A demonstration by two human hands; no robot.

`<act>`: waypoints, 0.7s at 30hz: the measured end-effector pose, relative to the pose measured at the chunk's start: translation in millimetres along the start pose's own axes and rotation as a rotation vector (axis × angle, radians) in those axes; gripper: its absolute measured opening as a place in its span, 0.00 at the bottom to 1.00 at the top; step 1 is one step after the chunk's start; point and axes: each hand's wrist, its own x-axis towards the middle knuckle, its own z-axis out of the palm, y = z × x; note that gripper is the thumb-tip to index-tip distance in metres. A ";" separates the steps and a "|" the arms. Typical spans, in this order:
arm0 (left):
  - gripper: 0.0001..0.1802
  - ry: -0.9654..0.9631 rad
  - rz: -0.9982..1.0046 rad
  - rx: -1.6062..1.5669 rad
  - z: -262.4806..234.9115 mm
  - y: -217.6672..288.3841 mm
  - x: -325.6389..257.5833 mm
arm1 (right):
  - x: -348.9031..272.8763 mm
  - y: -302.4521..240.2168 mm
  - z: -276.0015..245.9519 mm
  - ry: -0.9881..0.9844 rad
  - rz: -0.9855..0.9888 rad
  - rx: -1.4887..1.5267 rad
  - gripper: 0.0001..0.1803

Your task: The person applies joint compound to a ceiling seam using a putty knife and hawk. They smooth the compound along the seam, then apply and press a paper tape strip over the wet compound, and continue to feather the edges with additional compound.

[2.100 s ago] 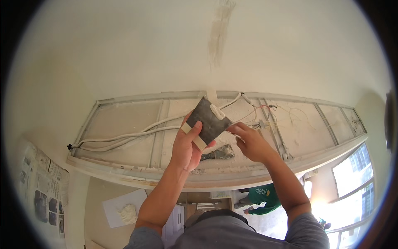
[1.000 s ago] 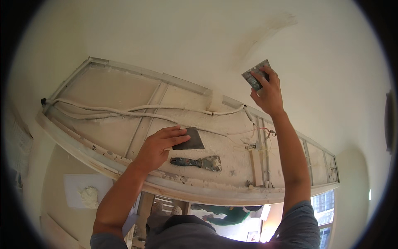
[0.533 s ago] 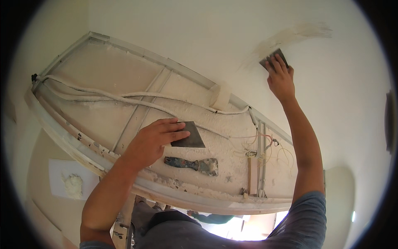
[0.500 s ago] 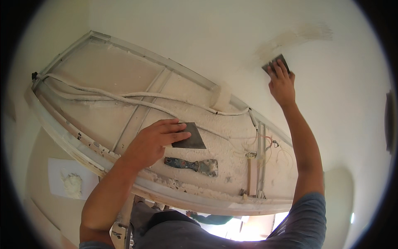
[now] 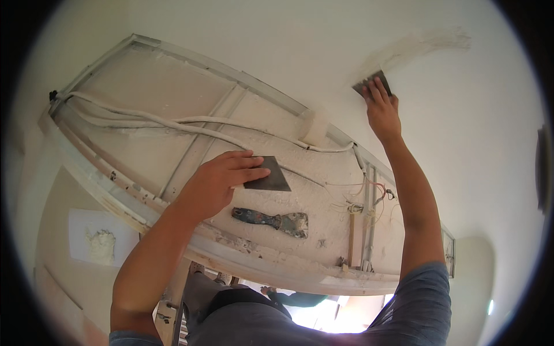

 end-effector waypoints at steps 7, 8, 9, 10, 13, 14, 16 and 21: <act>0.31 0.221 0.063 0.092 -6.2 -6.9 3.7 | 1.2 -54.9 -100.2 -0.736 0.298 0.107 0.32; 0.30 0.212 0.023 0.113 -10.6 -4.4 5.3 | -2.1 -61.6 -126.6 -0.593 0.281 0.281 0.32; 0.26 0.291 -0.021 -0.018 -16.1 -0.8 5.4 | -6.1 -69.8 -152.8 -0.446 0.249 0.456 0.31; 0.22 0.305 -0.126 -0.164 -20.4 5.0 5.2 | -12.7 -78.2 -178.4 -0.302 0.219 0.617 0.31; 0.13 0.431 -0.280 -0.840 -26.0 33.9 -6.4 | -23.4 -103.5 -241.3 -0.049 0.480 1.686 0.28; 0.12 0.477 -0.291 -1.116 -25.9 45.6 -11.3 | -30.4 -116.7 -259.3 0.043 0.417 2.032 0.29; 0.13 0.513 -0.368 -1.544 -17.5 75.3 -26.0 | -53.5 -149.3 -292.4 0.243 0.249 2.688 0.31; 0.17 0.493 -0.438 -1.878 -16.5 126.4 -55.8 | -82.1 -185.1 -321.3 0.301 -0.005 2.381 0.31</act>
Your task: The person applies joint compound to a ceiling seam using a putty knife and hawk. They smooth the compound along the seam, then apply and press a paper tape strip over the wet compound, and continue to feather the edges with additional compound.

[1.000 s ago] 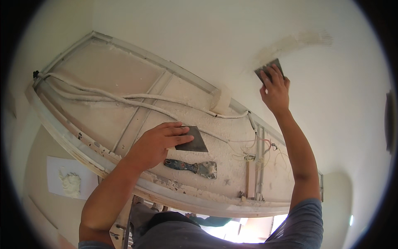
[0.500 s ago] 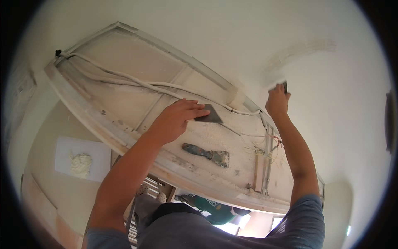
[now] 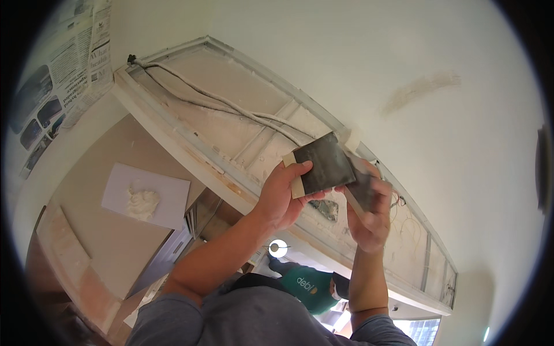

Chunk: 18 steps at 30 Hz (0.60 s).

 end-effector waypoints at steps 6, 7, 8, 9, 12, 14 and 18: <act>0.21 -0.125 0.105 0.182 -13.5 33.6 -65.9 | -16.6 -25.9 -9.6 0.119 0.370 -0.546 0.31; 0.22 -0.096 0.141 0.211 -23.1 44.1 -77.5 | -20.4 -24.3 1.3 0.281 0.334 -0.267 0.30; 0.23 -0.074 0.182 0.238 -34.0 56.0 -90.3 | -26.3 -25.5 14.1 0.258 0.342 0.004 0.30; 0.24 -0.067 0.229 0.255 -46.4 68.5 -106.7 | -31.3 -31.1 28.2 0.231 0.348 0.283 0.30; 0.20 0.227 0.408 0.132 -105.5 138.4 -168.0 | -47.5 -5.7 95.7 -0.003 0.458 0.534 0.31; 0.18 0.348 0.626 0.117 -152.6 187.4 -205.0 | -46.0 19.9 130.3 -0.401 0.567 0.168 0.31; 0.19 0.731 0.782 0.223 -238.0 241.1 -266.4 | -43.7 115.8 213.3 -0.688 0.558 -0.288 0.30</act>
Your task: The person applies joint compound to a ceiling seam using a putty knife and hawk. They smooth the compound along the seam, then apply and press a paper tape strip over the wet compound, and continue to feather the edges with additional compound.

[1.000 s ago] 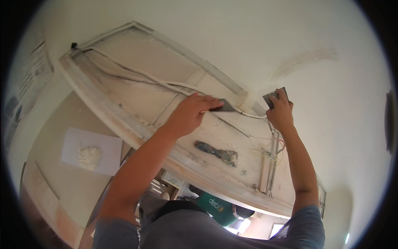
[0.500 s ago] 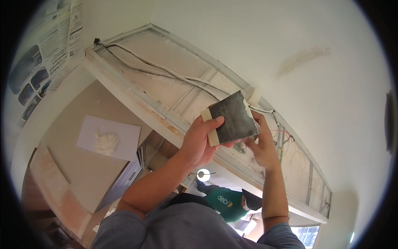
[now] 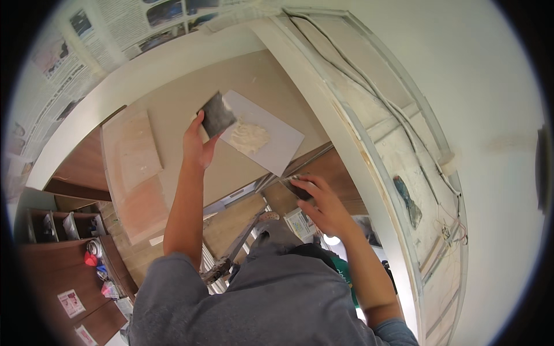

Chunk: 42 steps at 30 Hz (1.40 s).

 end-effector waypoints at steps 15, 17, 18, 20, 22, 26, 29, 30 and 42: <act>0.19 0.205 -0.153 0.111 -63.0 -15.4 36.2 | 151.0 25.0 126.0 -0.030 0.095 -0.664 0.26; 0.19 0.205 -0.164 0.130 -60.4 -14.9 35.3 | 156.8 24.4 114.3 -0.087 0.125 -0.685 0.26; 0.19 0.208 -0.166 0.137 -59.3 -13.7 36.1 | 161.7 23.1 104.8 -0.163 0.143 -0.697 0.24; 0.19 0.223 -0.174 0.135 -58.4 -11.7 38.0 | 167.4 19.5 81.5 -0.297 0.168 -0.707 0.21; 0.19 0.238 -0.166 0.126 -57.7 -8.4 39.1 | 165.2 13.7 55.1 -0.300 0.218 -0.695 0.19; 0.18 0.253 -0.146 0.034 -42.6 -5.6 14.8 | 136.4 0.0 -3.3 -0.157 0.175 -0.043 0.22; 0.18 0.202 -0.192 0.098 -4.6 -12.2 -29.4 | 94.7 -21.1 -26.6 0.043 0.147 0.678 0.27; 0.17 0.150 -0.217 0.093 14.6 -20.9 -49.3 | 83.5 -28.4 -27.7 0.096 0.098 0.822 0.28; 0.22 -0.543 -0.424 -0.019 171.2 -50.8 -139.6 | -45.1 -50.1 -126.8 0.516 -0.017 0.005 0.29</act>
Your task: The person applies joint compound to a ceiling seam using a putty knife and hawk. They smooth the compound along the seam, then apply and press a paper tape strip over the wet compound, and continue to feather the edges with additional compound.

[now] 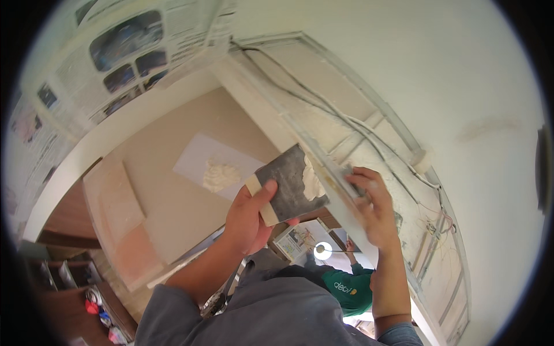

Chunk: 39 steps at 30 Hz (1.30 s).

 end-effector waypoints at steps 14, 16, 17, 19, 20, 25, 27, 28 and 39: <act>0.35 -0.711 0.735 1.540 35.2 -55.6 117.1 | -76.1 46.0 -83.2 0.389 0.188 1.419 0.21; 0.34 -0.543 0.762 1.479 33.7 -59.0 131.7 | -45.0 70.3 -116.5 0.766 0.034 1.230 0.20; 0.34 -0.473 0.781 1.431 32.6 -61.9 137.4 | -24.8 84.9 -134.4 0.955 0.024 1.077 0.20; 0.32 -0.404 0.715 1.409 31.7 -71.7 149.2 | 12.6 113.4 -177.5 1.171 0.013 0.612 0.21; 0.32 -0.355 0.676 1.383 31.6 -76.6 154.0 | 29.4 127.9 -196.7 1.233 0.068 0.321 0.23; 0.30 -0.345 0.752 1.388 32.1 -98.1 169.5 | 105.9 180.9 -257.7 1.500 0.348 -0.427 0.29; 0.30 -0.287 0.786 1.392 30.2 -101.5 170.6 | 128.0 188.8 -274.2 1.567 0.378 -0.431 0.30; 0.30 -0.280 0.797 1.406 29.0 -102.3 170.5 | 137.4 191.2 -280.2 1.594 0.405 -0.418 0.30; 0.28 -0.306 0.867 1.600 27.7 -102.9 171.4 | 240.8 203.7 -284.0 1.739 0.418 -0.459 0.35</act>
